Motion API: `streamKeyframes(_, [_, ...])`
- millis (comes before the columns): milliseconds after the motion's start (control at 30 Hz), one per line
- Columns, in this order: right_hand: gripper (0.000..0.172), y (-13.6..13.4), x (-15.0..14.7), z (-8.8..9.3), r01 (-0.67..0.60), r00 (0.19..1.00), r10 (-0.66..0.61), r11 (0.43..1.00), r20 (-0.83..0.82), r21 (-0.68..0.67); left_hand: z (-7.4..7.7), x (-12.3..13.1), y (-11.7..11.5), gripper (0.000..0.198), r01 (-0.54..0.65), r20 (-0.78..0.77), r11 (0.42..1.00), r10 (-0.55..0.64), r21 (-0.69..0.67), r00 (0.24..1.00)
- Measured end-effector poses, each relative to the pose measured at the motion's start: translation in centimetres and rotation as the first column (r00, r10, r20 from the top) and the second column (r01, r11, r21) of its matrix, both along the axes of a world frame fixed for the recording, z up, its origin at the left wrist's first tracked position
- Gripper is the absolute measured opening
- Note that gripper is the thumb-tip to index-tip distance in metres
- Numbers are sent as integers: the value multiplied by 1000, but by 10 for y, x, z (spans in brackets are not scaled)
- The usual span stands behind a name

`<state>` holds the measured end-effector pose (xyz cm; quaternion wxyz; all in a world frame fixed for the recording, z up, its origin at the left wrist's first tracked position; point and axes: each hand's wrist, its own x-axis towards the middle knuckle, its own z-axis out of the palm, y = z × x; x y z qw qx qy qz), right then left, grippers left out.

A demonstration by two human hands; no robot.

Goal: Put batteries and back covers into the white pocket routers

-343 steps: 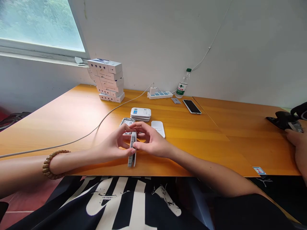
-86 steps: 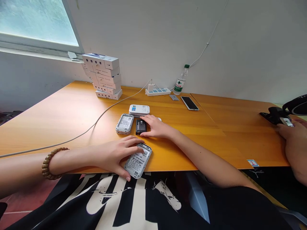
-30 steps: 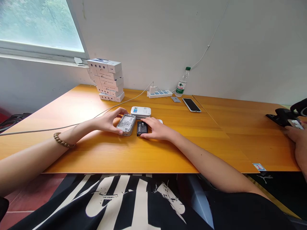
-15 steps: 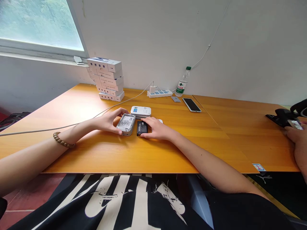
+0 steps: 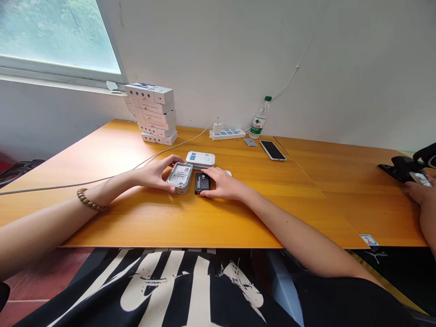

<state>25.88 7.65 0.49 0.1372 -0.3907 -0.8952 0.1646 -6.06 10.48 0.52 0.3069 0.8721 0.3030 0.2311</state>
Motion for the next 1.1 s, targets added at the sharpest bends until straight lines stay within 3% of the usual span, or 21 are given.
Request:
streamKeyframes(200, [82, -2, 3, 4, -19, 998, 23, 997, -58, 70, -3, 1, 1, 84, 6, 1, 1000, -6, 1, 1000])
streamKeyframes(333, [47, -1, 4, 13, 72, 980, -18, 961, -198, 268, -8, 1, 2, 82, 32, 28, 998, -31, -48, 999])
streamKeyframes(433, [37, 10, 9, 14, 192, 962, -109, 922, -249, 335, -10, 1, 2, 87, 52, 39, 994, -48, -98, 998])
streamKeyframes(567, [51, 34, 21, 9, 209, 967, -165, 950, -196, 232, -12, 2, 2, 90, 45, 51, 995, -41, -87, 998])
streamKeyframes(733, [69, 57, 21, 10, 72, 995, -66, 994, -75, 86, -17, 2, 3, 91, 27, 75, 998, -23, -58, 997])
streamKeyframes(900, [58, 69, 10, 16, -8, 999, 14, 994, -52, 107, -16, 3, 0, 91, -4, 63, 999, 6, -35, 998])
streamKeyframes(1100, [50, 68, 12, 25, 89, 983, -54, 977, -175, 196, -12, 4, -1, 103, -13, 13, 1000, 13, -2, 1000])
